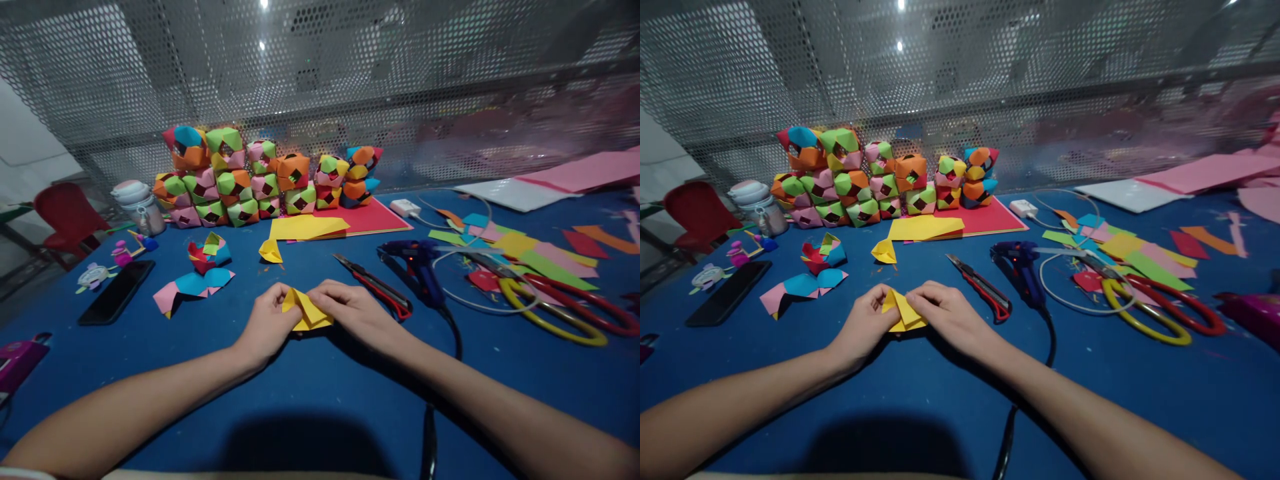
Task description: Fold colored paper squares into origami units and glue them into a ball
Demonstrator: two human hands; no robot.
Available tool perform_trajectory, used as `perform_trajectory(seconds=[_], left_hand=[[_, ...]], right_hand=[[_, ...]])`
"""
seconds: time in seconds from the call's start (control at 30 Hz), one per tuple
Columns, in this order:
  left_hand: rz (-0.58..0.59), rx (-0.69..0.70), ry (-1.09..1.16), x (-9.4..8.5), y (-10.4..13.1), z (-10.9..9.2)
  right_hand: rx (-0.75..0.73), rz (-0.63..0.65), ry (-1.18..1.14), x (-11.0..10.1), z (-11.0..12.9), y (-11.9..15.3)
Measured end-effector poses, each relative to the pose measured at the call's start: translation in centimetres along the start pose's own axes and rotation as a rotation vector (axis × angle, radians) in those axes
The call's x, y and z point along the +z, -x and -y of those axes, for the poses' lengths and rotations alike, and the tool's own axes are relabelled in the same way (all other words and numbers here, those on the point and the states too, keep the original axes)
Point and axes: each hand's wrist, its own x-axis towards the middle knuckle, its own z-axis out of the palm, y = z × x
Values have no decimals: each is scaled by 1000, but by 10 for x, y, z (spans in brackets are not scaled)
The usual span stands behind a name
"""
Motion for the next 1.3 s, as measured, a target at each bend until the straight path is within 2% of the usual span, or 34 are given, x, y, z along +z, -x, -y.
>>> perform_trajectory(seconds=[0.43,0.63,0.87,1.03,1.3], left_hand=[[14,20,-50,1,2,0],[16,57,-62,1,2,-1],[47,32,-44,2,6,-8],[21,31,-100,1,4,-4],[66,24,-153,0,3,-3]], right_hand=[[-16,-187,93,9,-5,1],[-79,-260,160,13,-9,3],[-169,-295,239,15,-11,3],[-195,-266,229,15,-8,3],[-266,-108,124,5,1,3]])
